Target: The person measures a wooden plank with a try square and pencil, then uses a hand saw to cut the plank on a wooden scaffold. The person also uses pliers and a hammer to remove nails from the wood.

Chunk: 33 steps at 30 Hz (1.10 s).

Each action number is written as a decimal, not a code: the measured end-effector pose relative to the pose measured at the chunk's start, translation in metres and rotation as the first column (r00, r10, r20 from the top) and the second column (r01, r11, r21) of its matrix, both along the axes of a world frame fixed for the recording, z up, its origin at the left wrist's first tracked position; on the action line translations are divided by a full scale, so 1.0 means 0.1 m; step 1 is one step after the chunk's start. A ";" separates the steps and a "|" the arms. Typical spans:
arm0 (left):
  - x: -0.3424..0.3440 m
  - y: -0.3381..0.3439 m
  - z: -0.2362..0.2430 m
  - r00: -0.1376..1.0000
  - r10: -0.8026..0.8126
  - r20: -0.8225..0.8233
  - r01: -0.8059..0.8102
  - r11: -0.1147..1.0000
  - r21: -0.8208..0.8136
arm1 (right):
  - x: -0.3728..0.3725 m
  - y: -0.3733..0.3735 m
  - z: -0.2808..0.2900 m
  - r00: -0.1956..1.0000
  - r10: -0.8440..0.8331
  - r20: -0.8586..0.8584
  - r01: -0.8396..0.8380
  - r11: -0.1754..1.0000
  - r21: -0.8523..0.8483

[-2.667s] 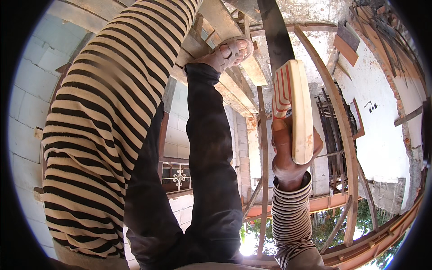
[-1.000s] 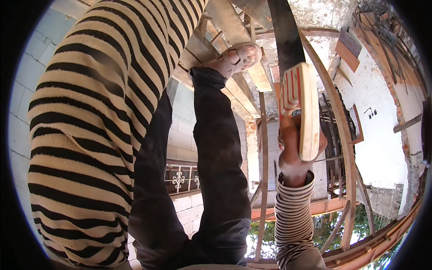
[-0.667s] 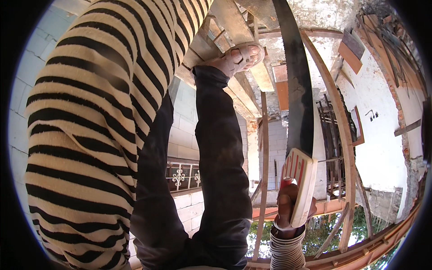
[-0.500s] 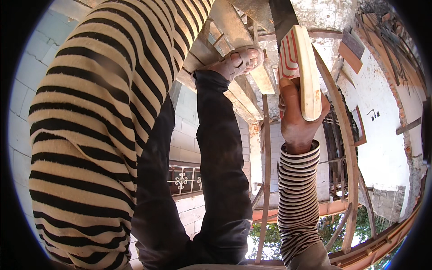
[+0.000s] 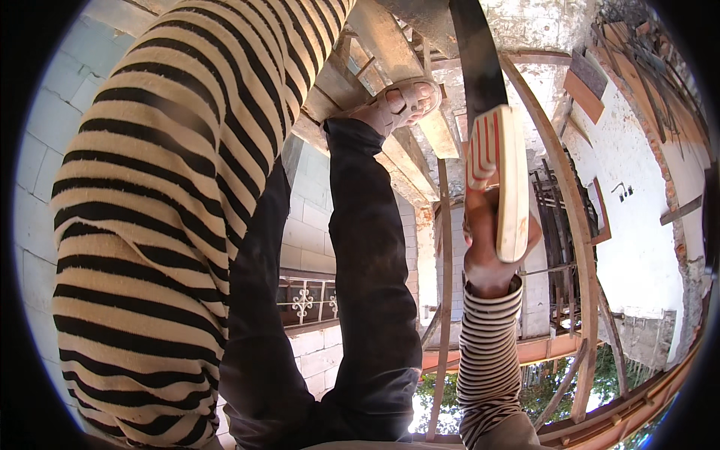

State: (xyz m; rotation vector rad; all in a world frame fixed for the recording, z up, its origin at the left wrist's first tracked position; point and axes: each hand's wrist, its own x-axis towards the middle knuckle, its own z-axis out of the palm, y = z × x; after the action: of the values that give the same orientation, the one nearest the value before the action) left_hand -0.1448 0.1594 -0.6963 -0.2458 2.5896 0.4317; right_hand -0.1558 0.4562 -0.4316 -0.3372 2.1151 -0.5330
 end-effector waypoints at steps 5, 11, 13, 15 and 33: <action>0.02 0.03 -0.03 1.000 -0.014 0.012 0.013 1.000 0.018 | 0.08 0.00 1.11 0.999 -0.031 -0.009 0.031 0.999 -0.019; -0.03 -0.02 -0.01 1.000 0.017 0.001 -0.017 0.999 0.032 | -0.08 -0.07 -0.26 0.994 -0.090 0.069 0.089 0.996 0.017; -0.02 -0.04 0.00 1.000 -0.013 0.023 0.013 1.000 0.002 | -0.02 0.09 0.12 0.997 0.074 0.008 -0.074 0.986 0.151; 0.00 -0.01 -0.01 0.999 -0.030 0.016 0.030 1.000 0.000 | 0.11 0.26 0.76 0.998 0.041 -0.037 -0.041 0.999 -0.015; 0.03 0.02 -0.01 0.999 -0.007 -0.047 0.005 0.999 -0.033 | -0.05 -0.05 0.66 0.993 0.090 -0.071 -0.098 0.989 -0.111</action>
State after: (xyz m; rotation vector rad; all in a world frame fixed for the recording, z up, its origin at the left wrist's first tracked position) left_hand -0.1418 0.1609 -0.6975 -0.2422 2.6446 0.3971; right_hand -0.1607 0.4510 -0.3656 -0.5237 2.1246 -0.5960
